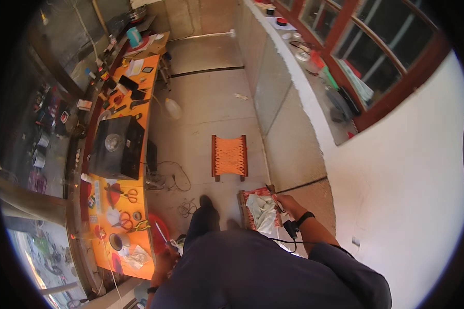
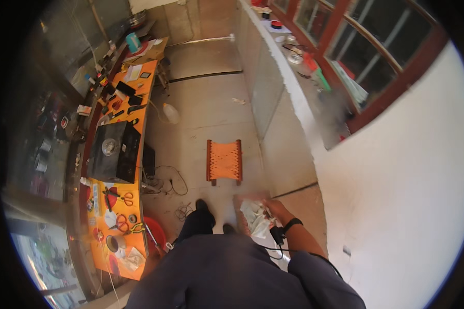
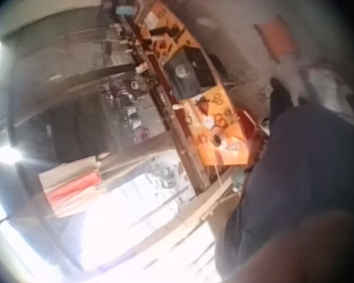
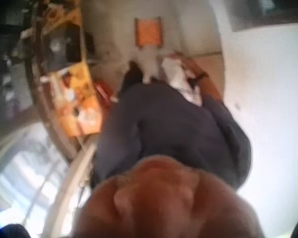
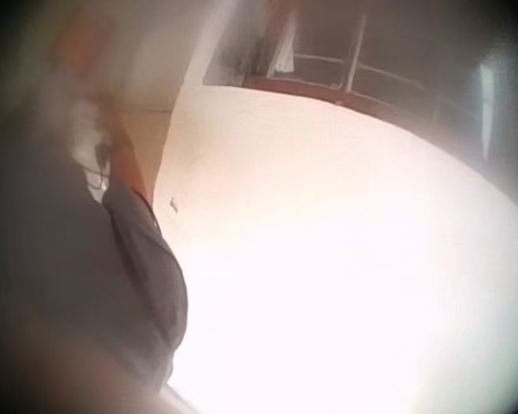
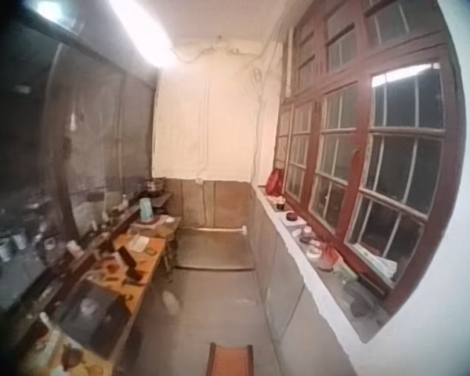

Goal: The person uses a screwdriver to remove and reinsert screws on the back panel of a black electronic device. They repeatedly adjust the device's position and continue working on the same area throughout the clip.

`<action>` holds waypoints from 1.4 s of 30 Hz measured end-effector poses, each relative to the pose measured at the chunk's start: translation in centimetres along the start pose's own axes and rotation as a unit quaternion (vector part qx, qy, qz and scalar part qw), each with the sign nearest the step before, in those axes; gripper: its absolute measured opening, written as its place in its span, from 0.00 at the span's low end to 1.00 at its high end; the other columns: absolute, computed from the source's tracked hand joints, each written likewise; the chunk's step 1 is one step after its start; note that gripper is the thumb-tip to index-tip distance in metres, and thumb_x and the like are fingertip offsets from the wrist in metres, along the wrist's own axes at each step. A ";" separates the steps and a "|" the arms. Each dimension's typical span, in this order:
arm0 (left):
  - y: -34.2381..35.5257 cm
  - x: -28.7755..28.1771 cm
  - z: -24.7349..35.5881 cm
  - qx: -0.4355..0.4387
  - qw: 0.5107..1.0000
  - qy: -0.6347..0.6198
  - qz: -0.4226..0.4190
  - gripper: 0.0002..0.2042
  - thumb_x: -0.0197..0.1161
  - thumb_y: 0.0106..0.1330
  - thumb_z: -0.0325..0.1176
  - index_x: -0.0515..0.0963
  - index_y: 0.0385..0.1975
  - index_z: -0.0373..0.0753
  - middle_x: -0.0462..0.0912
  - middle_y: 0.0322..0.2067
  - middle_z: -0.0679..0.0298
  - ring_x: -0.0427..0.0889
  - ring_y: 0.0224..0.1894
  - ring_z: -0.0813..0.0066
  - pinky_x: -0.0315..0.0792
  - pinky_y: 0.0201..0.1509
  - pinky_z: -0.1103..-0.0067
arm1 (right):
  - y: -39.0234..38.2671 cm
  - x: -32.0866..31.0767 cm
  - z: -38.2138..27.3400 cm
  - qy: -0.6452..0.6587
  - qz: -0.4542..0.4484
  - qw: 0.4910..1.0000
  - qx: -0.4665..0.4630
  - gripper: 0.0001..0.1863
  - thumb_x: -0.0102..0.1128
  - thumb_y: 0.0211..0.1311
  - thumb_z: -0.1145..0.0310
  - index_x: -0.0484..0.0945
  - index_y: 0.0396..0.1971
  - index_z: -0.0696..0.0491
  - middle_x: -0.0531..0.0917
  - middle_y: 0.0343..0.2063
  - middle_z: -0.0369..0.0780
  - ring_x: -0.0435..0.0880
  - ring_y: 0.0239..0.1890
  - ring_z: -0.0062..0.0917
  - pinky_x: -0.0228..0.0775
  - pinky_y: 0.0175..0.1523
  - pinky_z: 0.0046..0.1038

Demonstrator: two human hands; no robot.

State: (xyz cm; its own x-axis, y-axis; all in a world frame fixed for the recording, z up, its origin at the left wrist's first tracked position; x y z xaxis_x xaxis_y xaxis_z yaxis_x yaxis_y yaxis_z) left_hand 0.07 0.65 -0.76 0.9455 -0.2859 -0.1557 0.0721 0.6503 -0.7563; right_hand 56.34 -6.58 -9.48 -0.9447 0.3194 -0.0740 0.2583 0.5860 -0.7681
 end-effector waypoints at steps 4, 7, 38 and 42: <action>3.6 -1.3 5.8 0.046 0.995 0.083 -0.037 0.15 0.66 0.67 0.39 0.81 0.40 0.32 0.85 0.28 0.59 0.83 0.29 0.76 0.76 0.35 0.78 | 2.5 1.2 -2.4 0.046 0.025 0.998 0.038 0.21 0.58 0.70 0.50 0.79 0.32 0.56 0.82 0.23 0.41 0.81 0.20 0.28 0.72 0.23 0.29; 7.7 -4.8 10.2 0.044 0.984 0.168 -0.041 0.17 0.71 0.62 0.40 0.80 0.43 0.33 0.86 0.35 0.56 0.85 0.37 0.73 0.77 0.41 0.76 | 5.3 5.6 -5.1 0.075 0.036 0.994 0.072 0.23 0.59 0.70 0.49 0.78 0.30 0.56 0.81 0.22 0.40 0.81 0.18 0.27 0.69 0.21 0.28; 24.4 -0.7 23.1 -0.227 0.934 -0.159 0.224 0.23 0.62 0.71 0.50 0.81 0.39 0.30 0.88 0.31 0.53 0.87 0.37 0.68 0.77 0.43 0.74 | 46.7 51.5 -56.0 -0.410 -0.382 0.808 -0.182 0.19 0.64 0.63 0.66 0.80 0.52 0.56 0.86 0.35 0.38 0.83 0.35 0.21 0.75 0.40 0.28; 27.4 2.5 28.6 -0.246 0.922 -0.208 0.215 0.14 0.70 0.63 0.35 0.81 0.42 0.31 0.87 0.31 0.59 0.86 0.35 0.73 0.78 0.43 0.75 | 52.2 59.1 -58.5 -0.542 -0.352 0.708 -0.285 0.22 0.67 0.59 0.62 0.80 0.54 0.51 0.88 0.39 0.43 0.87 0.39 0.33 0.77 0.45 0.35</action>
State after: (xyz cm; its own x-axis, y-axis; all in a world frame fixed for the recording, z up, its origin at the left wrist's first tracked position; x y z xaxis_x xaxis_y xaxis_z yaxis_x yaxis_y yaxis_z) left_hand 13.52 37.86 -3.70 0.9003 0.2856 -0.3286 -0.3939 0.2132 -0.8941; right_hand 25.86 86.45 -16.73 -0.3995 -0.7796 -0.4823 -0.6067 0.6193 -0.4984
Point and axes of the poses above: each hand's wrist, its own y-axis towards the middle knuckle, its own x-axis out of the palm, z = x × y, the point moved 1 cm from there along y, towards the middle knuckle
